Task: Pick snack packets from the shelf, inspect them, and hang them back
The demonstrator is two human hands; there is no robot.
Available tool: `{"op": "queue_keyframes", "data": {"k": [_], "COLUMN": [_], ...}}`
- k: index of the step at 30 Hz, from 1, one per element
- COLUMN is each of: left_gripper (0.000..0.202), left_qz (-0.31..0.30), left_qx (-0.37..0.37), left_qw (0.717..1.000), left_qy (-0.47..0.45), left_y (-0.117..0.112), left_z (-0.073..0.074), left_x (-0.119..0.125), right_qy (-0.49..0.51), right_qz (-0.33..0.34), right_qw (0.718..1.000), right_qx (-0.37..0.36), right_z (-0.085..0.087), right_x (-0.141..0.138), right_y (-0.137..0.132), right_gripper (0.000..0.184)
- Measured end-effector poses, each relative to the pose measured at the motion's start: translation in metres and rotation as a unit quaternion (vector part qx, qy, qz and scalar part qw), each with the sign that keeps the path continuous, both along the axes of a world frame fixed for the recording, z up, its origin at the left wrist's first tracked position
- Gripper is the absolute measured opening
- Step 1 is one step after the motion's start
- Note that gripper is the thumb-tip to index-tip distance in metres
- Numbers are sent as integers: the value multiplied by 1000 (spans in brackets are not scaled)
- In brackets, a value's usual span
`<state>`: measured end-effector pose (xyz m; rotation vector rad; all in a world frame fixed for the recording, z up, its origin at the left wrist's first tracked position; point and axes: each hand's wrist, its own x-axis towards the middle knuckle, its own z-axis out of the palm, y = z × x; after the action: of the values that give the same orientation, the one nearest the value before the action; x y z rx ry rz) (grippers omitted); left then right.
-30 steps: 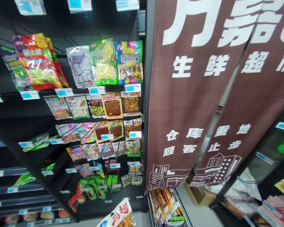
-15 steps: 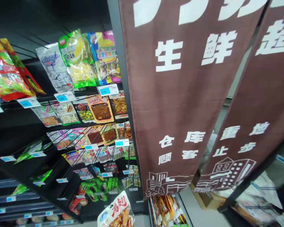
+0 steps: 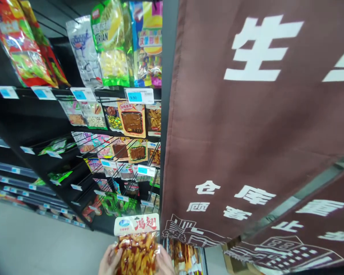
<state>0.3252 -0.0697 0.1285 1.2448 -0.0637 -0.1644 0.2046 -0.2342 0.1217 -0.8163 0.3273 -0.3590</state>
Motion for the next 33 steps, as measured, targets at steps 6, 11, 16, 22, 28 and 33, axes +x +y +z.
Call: {"op": "queue_keyframes", "data": {"k": [6, 11, 16, 22, 28, 33], "left_gripper": [57, 81, 60, 50, 45, 43], "left_qz": [-78, -69, -58, -103, -148, -205], "left_qx": [47, 108, 233, 257, 240, 250], "left_qw": [993, 974, 891, 805, 755, 724], "left_qy": [-69, -185, -384, -524, -592, -609], "left_y": [-4, -18, -30, -48, -62, -66], "left_z": [33, 79, 123, 160, 172, 179], "left_x": [48, 93, 145, 186, 212, 243], "right_qy": [15, -80, -94, -92, -90, -108], "right_qz": [-117, -130, -211, -323, -445, -456], "right_qw": [985, 982, 970, 941, 891, 883], "right_qx": [-123, -107, -82, -47, -12, -5], "right_z": [18, 75, 117, 137, 134, 131], "right_x": [56, 103, 146, 180, 196, 213], "right_y": [-12, -14, -15, -14, -7, 6], "right_gripper": [65, 37, 33, 37, 39, 39]}}
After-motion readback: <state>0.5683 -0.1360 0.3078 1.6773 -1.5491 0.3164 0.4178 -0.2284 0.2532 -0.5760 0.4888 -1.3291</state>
